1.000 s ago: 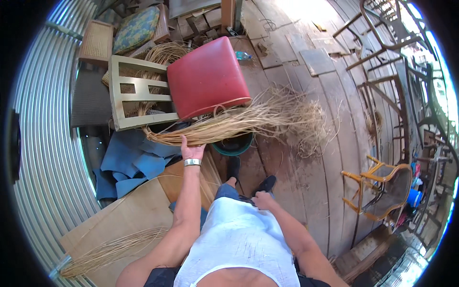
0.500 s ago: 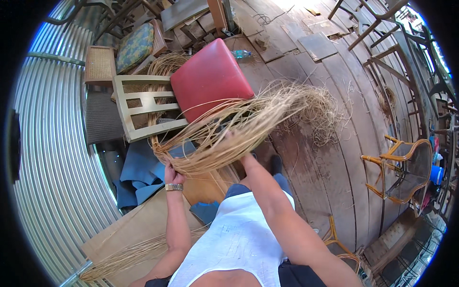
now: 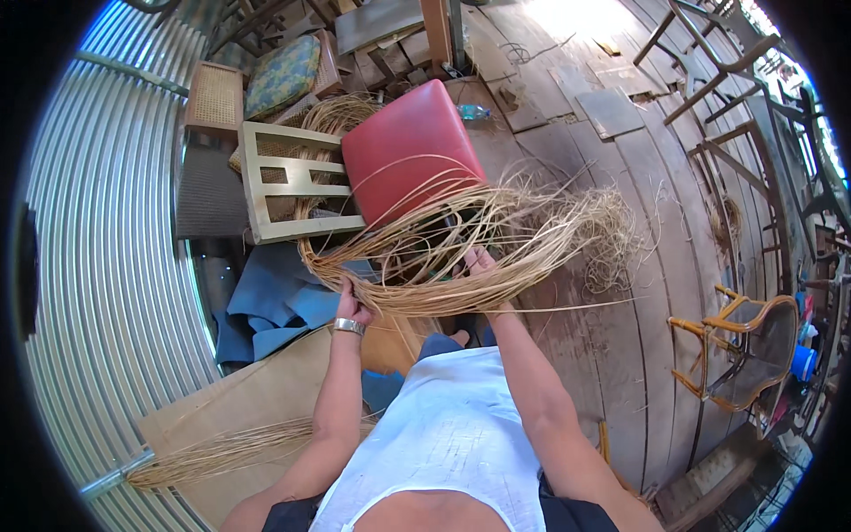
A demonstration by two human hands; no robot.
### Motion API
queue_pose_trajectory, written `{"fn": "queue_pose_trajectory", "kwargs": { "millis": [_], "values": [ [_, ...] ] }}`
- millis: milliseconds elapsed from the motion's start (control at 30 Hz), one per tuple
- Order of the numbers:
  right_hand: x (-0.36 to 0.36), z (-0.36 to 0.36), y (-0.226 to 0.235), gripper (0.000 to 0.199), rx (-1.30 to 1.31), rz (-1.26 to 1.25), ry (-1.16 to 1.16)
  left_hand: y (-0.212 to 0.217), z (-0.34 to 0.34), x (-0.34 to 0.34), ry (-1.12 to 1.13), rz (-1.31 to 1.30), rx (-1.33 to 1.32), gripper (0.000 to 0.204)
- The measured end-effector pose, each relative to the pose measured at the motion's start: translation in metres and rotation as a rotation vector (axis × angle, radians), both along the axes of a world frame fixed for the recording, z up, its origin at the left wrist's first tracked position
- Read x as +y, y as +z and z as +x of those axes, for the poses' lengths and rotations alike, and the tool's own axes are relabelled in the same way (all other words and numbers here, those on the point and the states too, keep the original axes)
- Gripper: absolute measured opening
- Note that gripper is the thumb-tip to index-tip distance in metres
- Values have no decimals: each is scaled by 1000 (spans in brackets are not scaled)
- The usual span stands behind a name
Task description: The person strips and cuts long, dry natural fibers using a knife and pliers. They repeatedly pull fibers from a bundle, trim them to length, and drop the pieces onto a pile on the floor. The person also picks up and organizes the processed fibers into a neat stack on a nearby table.
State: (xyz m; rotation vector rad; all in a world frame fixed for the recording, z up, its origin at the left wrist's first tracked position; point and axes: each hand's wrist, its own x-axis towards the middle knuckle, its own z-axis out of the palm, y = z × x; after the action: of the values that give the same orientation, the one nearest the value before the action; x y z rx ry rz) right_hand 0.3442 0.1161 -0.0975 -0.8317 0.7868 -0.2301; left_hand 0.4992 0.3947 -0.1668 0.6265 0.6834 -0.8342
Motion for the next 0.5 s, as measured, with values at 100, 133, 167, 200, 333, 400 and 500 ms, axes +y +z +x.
{"fn": "queue_pose_trajectory", "kwargs": {
  "millis": [100, 133, 167, 200, 333, 400, 500],
  "values": [
    [8, -11, -14, 19, -33, 69, -64, -13, -4, -14, 32, 241, -8, 54],
    [8, -16, -20, 19, -41, 100, -100, -9, -2, -17, 31, 252, 22, 56],
    [7, -23, -26, 17, -23, 186, -91, -3, 0, -18, 31, 263, 51, 58],
    [8, -33, -60, 16, -31, 65, -78, 5, -3, -25, 24, 272, 79, 59],
    [10, -65, -100, 15, 134, 19, -128, 45, -24, -61, 23, 249, -81, 59],
    [15, -77, -108, 16, 199, 44, -191, 50, -30, -71, -3, 294, -125, 57],
    [13, -99, -129, 18, 278, 91, -265, 57, -15, -26, -145, 319, -54, 54]
  ]
}}
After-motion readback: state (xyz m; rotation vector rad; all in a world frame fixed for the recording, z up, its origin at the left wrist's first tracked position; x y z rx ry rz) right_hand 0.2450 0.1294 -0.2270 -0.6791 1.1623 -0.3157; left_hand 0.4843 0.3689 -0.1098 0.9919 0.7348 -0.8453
